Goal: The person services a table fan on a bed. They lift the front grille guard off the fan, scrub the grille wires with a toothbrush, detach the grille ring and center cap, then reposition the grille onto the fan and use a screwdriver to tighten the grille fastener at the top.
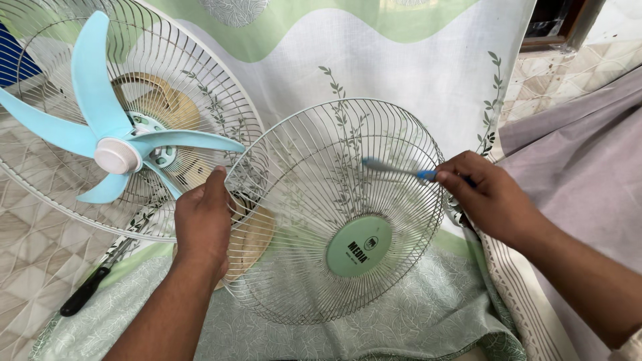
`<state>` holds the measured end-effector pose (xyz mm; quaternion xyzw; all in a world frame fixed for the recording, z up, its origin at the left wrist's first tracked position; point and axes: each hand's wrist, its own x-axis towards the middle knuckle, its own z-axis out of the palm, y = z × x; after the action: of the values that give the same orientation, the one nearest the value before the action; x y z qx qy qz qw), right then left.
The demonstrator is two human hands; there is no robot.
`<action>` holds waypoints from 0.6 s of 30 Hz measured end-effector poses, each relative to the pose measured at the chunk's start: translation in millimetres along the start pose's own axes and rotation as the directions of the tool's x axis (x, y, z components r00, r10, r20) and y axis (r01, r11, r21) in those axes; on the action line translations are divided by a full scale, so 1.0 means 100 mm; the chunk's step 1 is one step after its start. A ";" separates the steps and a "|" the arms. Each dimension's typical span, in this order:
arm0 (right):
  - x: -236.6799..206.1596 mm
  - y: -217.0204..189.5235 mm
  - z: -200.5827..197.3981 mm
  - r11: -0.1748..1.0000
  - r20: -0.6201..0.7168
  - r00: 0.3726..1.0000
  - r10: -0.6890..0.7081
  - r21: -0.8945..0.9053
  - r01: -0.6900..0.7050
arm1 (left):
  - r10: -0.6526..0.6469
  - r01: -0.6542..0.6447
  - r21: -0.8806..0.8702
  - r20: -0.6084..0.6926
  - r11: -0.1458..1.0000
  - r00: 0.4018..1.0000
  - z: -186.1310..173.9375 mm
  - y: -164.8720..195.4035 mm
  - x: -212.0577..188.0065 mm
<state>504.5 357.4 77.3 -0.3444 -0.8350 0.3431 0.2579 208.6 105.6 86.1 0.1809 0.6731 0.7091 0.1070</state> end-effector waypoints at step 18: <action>-0.26 0.12 0.17 0.982 0.090 0.980 -0.178 -0.042 0.182 | 0.112 -0.110 0.248 0.006 0.962 0.994 0.18 0.35 -0.13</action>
<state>513.7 337.2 52.6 -0.2588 -0.8814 0.3116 0.2430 230.7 114.7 120.4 0.2274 0.7457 0.6249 0.0410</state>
